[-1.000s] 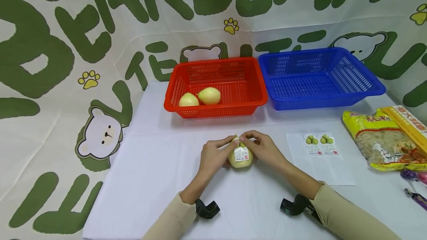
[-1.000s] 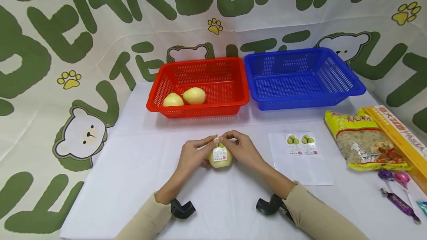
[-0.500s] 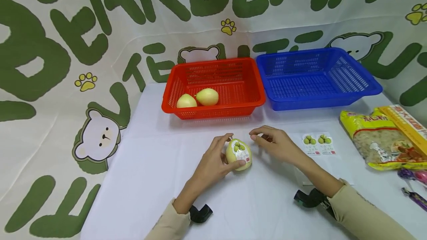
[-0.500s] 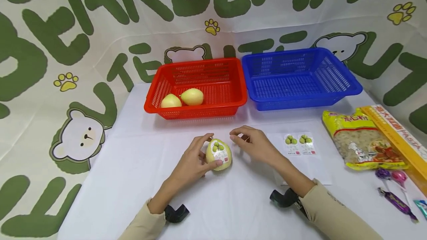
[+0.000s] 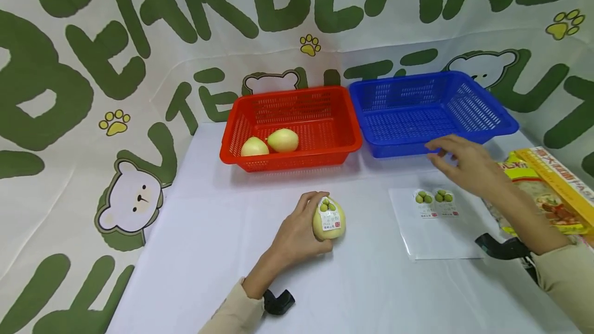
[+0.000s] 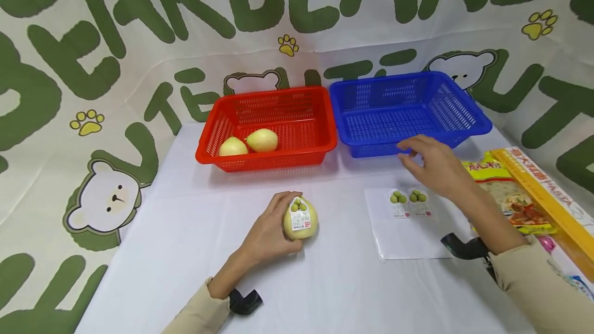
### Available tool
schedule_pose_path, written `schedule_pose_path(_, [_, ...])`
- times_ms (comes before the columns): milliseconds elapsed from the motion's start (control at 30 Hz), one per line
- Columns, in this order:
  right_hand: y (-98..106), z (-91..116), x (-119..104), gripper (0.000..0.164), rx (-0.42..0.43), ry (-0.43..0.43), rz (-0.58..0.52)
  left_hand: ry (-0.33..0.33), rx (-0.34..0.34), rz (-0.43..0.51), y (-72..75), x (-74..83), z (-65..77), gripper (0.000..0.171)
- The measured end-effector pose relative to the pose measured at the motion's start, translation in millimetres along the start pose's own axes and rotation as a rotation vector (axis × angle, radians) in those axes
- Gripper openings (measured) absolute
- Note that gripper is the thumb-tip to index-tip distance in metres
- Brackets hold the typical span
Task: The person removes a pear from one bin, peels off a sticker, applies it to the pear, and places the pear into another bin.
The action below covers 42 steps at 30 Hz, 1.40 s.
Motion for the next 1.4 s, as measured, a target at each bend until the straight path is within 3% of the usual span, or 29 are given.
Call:
schedule_pose_path(100, [29.6,-3.3,27.1,0.039,0.052,-0.092,0.070,-0.004,0.032,0.000,3.8,8.0,-10.8,0.093])
schedule_pose_path(233, [63.0,-6.3,65.8,0.060,0.083,-0.232,0.165,-0.056,0.092,0.086,17.8,20.6,-30.2,0.090])
schedule_pose_path(433, [88.0,-1.9,109.1,0.077,0.064,-0.420,0.260,-0.150,0.147,0.214,47.3,39.8,-73.9,0.088])
schedule_pose_path(533, [91.6,1.5,119.9,0.083,0.040,-0.463,0.240,-0.192,0.141,0.212,64.3,51.5,-106.7,0.088])
schedule_pose_path(667, [92.2,0.2,121.9,0.085,0.021,-0.467,0.218,-0.227,0.123,0.181,87.3,64.5,-161.6,0.087])
schedule_pose_path(867, [95.7,-4.1,118.2,0.087,0.018,-0.457,0.194,-0.172,0.099,0.143,107.7,75.9,-250.8,0.089])
schedule_pose_path(967, [97.3,-5.0,118.6,0.087,0.028,-0.454,0.191,-0.130,0.063,0.077,101.5,76.9,-291.8,0.092])
schedule_pose_path(1100, [97.4,-6.4,120.3,0.085,0.041,-0.438,0.193,-0.088,-0.017,-0.060,77.4,75.1,-332.5,0.091])
schedule_pose_path(1233, [94.8,-7.4,122.0,0.086,0.039,-0.430,0.196,-0.044,-0.126,-0.160,50.1,75.1,-353.2,0.089])
schedule_pose_path(1400, [91.3,-6.1,124.1,0.082,0.053,-0.405,0.195,-0.024,-0.203,-0.315,22.4,78.0,-363.3,0.088])
Point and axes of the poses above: each hand's wrist, its own z-axis away from the middle knuckle, its own y-axis out of the back of the hand, x = y × z, the point moved 1 cm from there along -z, towards the middle knuckle, and after that the axes turned 15 degrees about -z, right-handed, at the moved point
